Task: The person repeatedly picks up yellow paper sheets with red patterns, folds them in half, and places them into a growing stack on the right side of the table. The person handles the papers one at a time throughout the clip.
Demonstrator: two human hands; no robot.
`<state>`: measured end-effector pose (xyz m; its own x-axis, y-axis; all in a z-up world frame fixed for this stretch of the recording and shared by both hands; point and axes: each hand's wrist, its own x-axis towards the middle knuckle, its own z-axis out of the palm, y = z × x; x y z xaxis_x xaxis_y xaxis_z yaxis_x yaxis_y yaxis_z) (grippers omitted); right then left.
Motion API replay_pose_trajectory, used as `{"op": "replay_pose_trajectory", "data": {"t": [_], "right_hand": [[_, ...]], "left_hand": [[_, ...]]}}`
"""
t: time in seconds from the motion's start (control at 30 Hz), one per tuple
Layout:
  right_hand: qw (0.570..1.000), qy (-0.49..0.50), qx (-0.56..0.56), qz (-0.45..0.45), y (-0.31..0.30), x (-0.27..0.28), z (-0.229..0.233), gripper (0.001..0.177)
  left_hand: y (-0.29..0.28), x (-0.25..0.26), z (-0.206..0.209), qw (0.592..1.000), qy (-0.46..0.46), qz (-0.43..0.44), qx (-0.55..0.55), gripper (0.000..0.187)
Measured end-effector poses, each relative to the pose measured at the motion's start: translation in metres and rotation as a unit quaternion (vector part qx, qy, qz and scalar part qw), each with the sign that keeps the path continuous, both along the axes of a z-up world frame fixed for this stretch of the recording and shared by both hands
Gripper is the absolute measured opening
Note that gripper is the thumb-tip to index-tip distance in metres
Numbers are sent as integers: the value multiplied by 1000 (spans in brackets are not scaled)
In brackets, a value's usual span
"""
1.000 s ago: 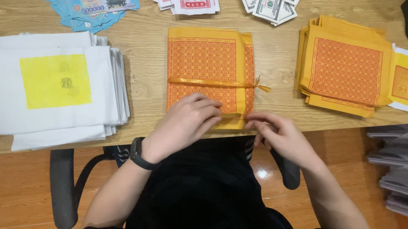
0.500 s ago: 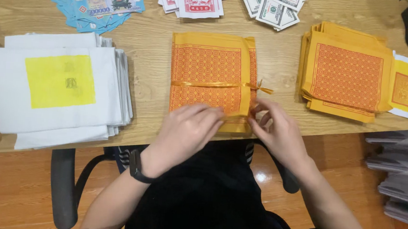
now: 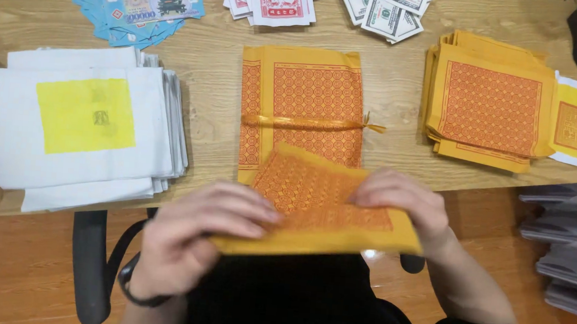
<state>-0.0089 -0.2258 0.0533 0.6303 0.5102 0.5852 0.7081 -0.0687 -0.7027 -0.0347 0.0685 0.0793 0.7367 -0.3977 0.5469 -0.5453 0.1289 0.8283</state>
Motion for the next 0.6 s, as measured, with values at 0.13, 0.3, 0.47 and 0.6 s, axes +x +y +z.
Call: {"op": "replay_pose_trajectory", "data": {"t": [0.13,0.3,0.47,0.6], "right_hand": [[978,103,50,-177,-26,15,-59,37],[922,319,130,-174,37,55,0,34],[907,342,157,-189,39,74,-9,31],[930,265,99,-235,37,88,-29,40]], "left_hand": [[-11,24,-110,930,157,-12,-331,60],[-20,55,-120,956,242,72,-152,54],[-44,53,-119,921,318,66,-216,52],[-46,59,-106,938,289,132,-141,34]]}}
